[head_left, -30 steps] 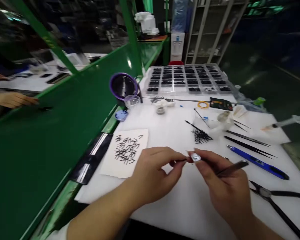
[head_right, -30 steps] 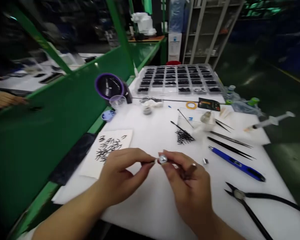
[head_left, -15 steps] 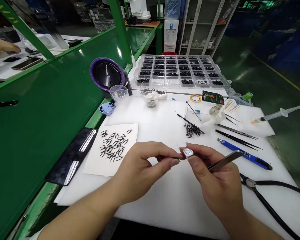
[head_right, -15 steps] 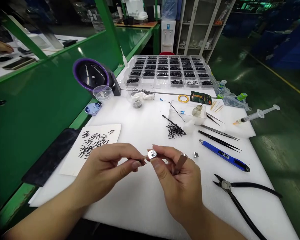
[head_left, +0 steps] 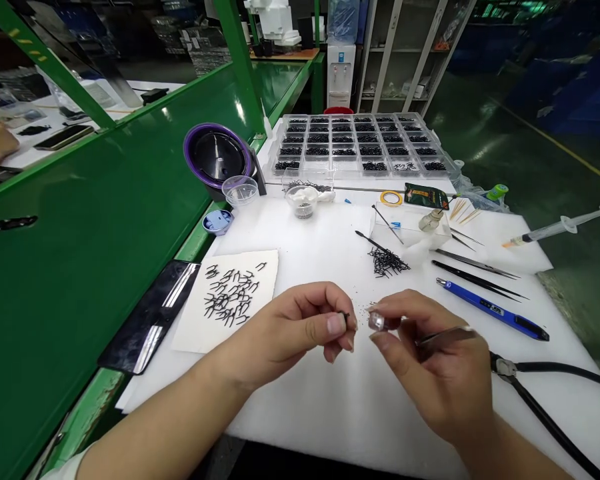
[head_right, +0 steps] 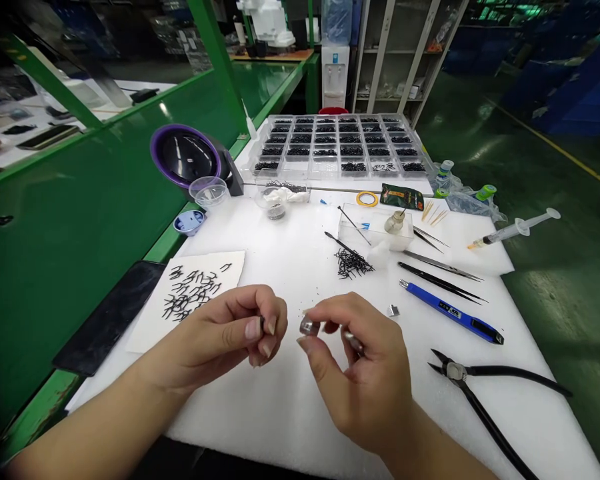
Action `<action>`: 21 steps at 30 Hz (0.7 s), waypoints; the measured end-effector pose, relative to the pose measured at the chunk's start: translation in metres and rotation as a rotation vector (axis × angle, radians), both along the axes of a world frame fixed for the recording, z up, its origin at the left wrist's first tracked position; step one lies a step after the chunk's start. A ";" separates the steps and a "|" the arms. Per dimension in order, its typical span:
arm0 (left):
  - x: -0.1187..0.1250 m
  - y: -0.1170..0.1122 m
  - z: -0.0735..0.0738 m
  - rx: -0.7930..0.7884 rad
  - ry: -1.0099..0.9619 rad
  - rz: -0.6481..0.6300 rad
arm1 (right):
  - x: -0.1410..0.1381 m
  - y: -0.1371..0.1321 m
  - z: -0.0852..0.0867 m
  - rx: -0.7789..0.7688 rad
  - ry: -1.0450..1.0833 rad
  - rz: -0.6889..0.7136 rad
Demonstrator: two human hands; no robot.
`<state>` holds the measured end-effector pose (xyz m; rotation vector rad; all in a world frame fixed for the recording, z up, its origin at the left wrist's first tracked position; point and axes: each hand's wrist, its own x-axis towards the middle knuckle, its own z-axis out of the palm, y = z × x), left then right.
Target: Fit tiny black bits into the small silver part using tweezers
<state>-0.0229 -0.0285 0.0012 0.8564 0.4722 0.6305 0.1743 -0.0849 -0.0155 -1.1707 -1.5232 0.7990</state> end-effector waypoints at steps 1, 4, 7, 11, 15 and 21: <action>0.000 0.000 0.000 0.029 0.002 0.000 | 0.003 0.003 0.001 -0.013 -0.074 0.090; -0.002 0.001 -0.001 0.148 0.049 0.033 | 0.011 0.009 0.001 -0.145 -0.358 0.386; -0.004 0.002 -0.002 0.240 0.124 0.130 | 0.013 0.012 -0.002 -0.225 -0.524 0.531; -0.011 0.007 0.002 0.449 0.356 0.394 | 0.012 0.011 -0.005 -0.290 -0.585 0.554; -0.033 0.002 0.021 0.696 0.762 0.780 | 0.014 0.010 -0.008 -0.287 -0.614 0.496; -0.078 -0.020 0.035 0.829 1.377 0.883 | 0.011 0.010 -0.012 -0.142 -0.654 0.443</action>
